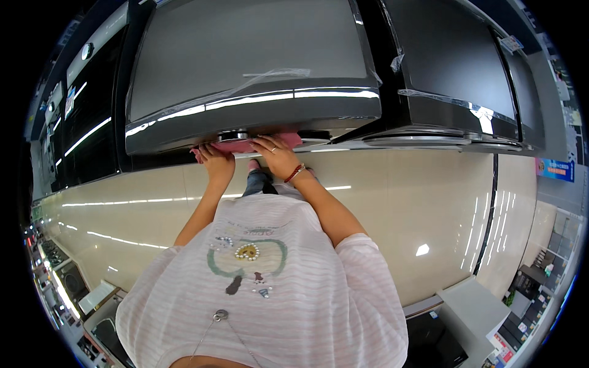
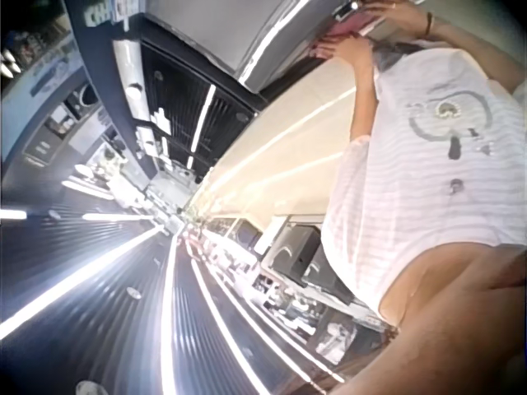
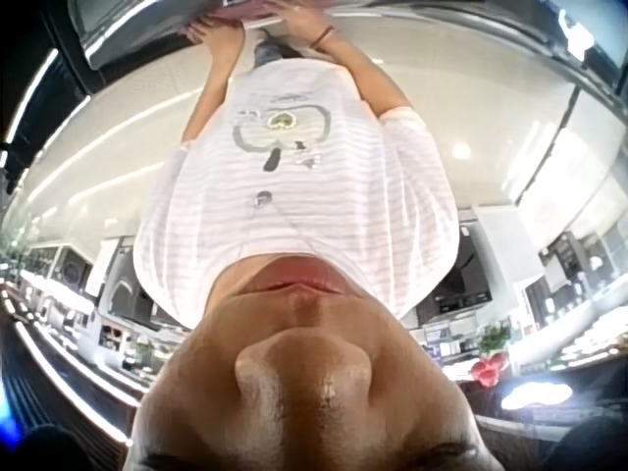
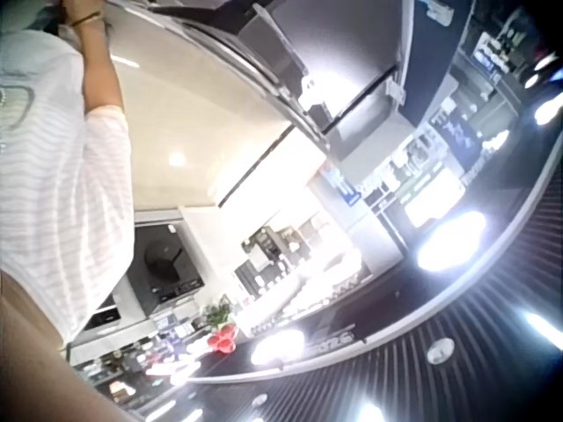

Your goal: The person wipes the exterior surfaces of a row of washing machines in a retail store using a pink cloth. They clean the top, front, and side panels of the machines, moving from one unit to the next in a systematic manner.

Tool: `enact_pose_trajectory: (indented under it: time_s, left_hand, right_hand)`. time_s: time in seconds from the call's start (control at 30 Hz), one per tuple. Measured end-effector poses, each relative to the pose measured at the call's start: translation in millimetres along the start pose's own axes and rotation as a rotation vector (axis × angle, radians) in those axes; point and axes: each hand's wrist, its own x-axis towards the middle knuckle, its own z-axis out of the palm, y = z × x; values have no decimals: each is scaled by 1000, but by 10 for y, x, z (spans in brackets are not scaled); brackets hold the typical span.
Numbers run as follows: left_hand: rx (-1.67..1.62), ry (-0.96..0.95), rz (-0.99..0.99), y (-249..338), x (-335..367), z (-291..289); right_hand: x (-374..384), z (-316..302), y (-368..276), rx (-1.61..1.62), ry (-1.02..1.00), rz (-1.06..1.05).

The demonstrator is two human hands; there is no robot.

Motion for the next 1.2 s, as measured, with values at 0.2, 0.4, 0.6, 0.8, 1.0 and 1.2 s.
enact_pose_trajectory:
  time_s: [0.2, 0.4, 0.6, 0.8, 1.0, 1.2]
  left_hand:
    - [70, -33, 60, 738, -175, -245]
    - [104, -52, 144, 1152, -331, -121]
    - [106, -24, 303, 1341, -438, -55]
    - [109, 12, 419, 1310, -469, 17]
    - [93, 11, 540, 1421, -491, 3]
    - [179, 32, 730, 1503, -385, 167]
  right_hand:
    - [-345, -243, 433, 56, 26, 45]
    - [-615, -300, 649, 103, 128, 118]
    - [-877, -201, 869, 161, 228, 241]
    - [-1159, 27, 1256, 179, 418, 422]
    - [-1179, 153, 1471, -58, 285, 495]
    - [-1202, 158, 1679, -38, 160, 633]
